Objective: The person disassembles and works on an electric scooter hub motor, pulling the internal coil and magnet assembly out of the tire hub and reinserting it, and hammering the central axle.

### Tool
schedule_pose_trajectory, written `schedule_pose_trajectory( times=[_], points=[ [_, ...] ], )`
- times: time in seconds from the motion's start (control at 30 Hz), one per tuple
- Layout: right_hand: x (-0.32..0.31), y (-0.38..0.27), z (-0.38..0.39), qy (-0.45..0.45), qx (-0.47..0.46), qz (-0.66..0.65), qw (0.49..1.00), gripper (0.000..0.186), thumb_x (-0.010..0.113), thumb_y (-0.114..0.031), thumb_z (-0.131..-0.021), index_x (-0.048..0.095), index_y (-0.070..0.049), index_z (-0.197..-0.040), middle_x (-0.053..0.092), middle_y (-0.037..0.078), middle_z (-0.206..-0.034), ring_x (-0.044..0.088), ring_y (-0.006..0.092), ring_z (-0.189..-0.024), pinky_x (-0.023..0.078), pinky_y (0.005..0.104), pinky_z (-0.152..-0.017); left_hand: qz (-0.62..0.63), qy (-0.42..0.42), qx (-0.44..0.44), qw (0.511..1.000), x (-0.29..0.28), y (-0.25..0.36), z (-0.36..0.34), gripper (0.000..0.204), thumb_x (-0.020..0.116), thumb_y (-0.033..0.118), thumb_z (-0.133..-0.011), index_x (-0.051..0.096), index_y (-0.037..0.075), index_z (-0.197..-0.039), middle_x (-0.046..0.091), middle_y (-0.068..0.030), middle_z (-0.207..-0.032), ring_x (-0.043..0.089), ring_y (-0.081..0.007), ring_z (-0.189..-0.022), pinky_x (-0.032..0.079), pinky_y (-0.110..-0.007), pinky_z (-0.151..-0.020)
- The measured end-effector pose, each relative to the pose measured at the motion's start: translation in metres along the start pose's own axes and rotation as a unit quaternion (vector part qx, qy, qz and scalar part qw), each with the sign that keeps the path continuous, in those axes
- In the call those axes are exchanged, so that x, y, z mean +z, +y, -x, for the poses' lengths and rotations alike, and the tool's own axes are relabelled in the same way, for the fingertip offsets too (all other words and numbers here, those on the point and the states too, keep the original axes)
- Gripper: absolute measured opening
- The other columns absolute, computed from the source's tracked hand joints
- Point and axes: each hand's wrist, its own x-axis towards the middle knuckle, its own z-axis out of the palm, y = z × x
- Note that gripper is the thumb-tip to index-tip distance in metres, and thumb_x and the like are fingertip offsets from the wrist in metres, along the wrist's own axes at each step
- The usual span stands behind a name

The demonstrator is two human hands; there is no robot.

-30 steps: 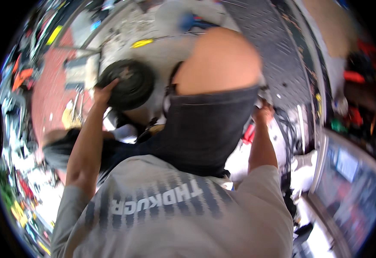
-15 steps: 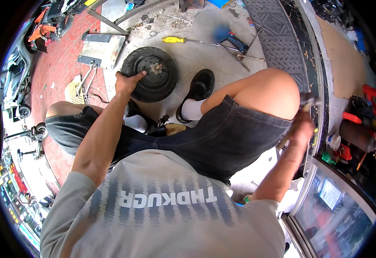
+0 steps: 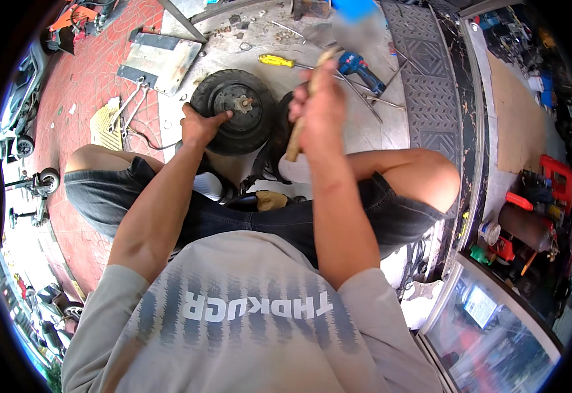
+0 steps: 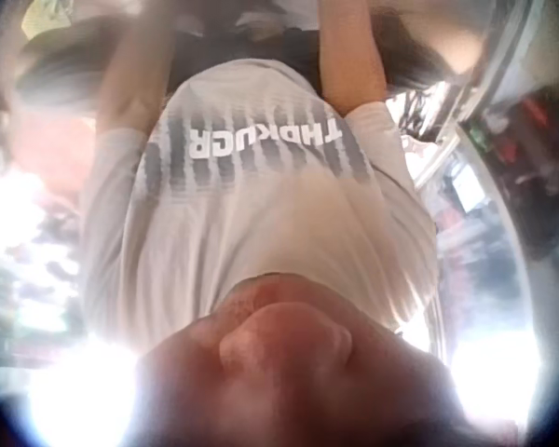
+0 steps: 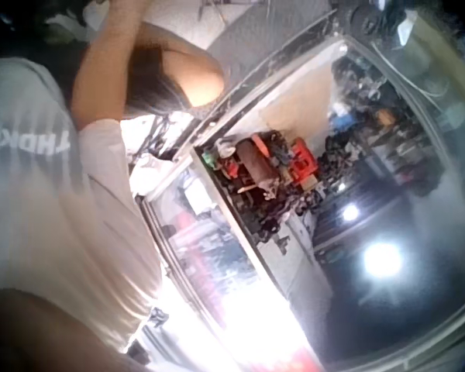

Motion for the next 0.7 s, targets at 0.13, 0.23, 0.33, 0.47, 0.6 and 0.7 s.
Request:
schedule_pose_trajectory(
  times=[0.13,0.23,0.33,0.47,0.6,0.7],
  points=[
    [0.012,0.096,-0.031,0.008,0.097,0.138,0.986,0.063,0.046,-0.067,-0.11,0.063,-0.008,-0.098,0.05,0.0,-0.068,0.041,0.0122,-0.048,0.035,0.0334,-0.046,0.0,0.015,0.0,1.0,0.001,0.005,0.001,0.124,0.1,0.054,-0.067,0.031,0.0,-0.154,0.05,-0.0369,-0.146,0.06,-0.0497,-0.132,0.054,-0.049,-0.11],
    [0.003,0.124,-0.036,-0.004,0.118,0.178,0.977,0.063,0.046,-0.067,-0.109,0.062,-0.008,-0.093,0.049,0.0,-0.065,0.04,0.0128,-0.048,0.034,0.0334,-0.046,0.008,0.002,-0.003,1.0,-0.001,0.007,0.001,0.123,0.1,0.053,-0.067,0.032,-0.001,-0.153,0.05,-0.0367,-0.146,0.061,-0.0498,-0.13,0.054,-0.05,-0.109],
    [0.0,0.136,-0.038,-0.001,0.141,0.198,0.97,0.063,0.047,-0.066,-0.11,0.061,-0.007,-0.092,0.049,0.0,-0.064,0.04,0.0126,-0.048,0.032,0.0331,-0.047,0.014,0.006,-0.004,1.0,-0.001,0.006,0.0,0.119,0.099,0.052,-0.067,0.033,-0.001,-0.152,0.052,-0.0366,-0.144,0.062,-0.0498,-0.129,0.054,-0.05,-0.11],
    [0.0,0.137,-0.044,-0.024,0.161,0.224,0.961,0.063,0.047,-0.065,-0.11,0.061,-0.007,-0.092,0.049,0.0,-0.065,0.04,0.012,-0.048,0.032,0.0327,-0.046,0.009,0.007,-0.009,1.0,-0.005,0.01,0.005,0.118,0.099,0.051,-0.068,0.034,0.0,-0.151,0.052,-0.0364,-0.143,0.063,-0.0503,-0.128,0.053,-0.051,-0.11],
    [0.002,0.132,-0.047,-0.034,0.164,0.264,0.95,0.063,0.047,-0.065,-0.11,0.062,-0.006,-0.092,0.05,0.0,-0.066,0.041,0.0113,-0.048,0.032,0.0314,-0.046,0.009,0.008,-0.011,1.0,-0.004,0.01,0.005,0.119,0.099,0.051,-0.069,0.033,0.0,-0.154,0.053,-0.0358,-0.144,0.063,-0.05,-0.129,0.052,-0.051,-0.111],
    [0.001,0.139,-0.051,-0.025,0.118,0.28,0.952,0.063,0.047,-0.064,-0.11,0.062,-0.006,-0.092,0.051,0.0,-0.066,0.042,0.0108,-0.048,0.032,0.0308,-0.045,-0.001,0.012,-0.015,1.0,-0.005,0.014,0.008,0.121,0.099,0.051,-0.069,0.031,0.0,-0.156,0.054,-0.0348,-0.143,0.062,-0.0491,-0.129,0.052,-0.051,-0.11]
  ],
)
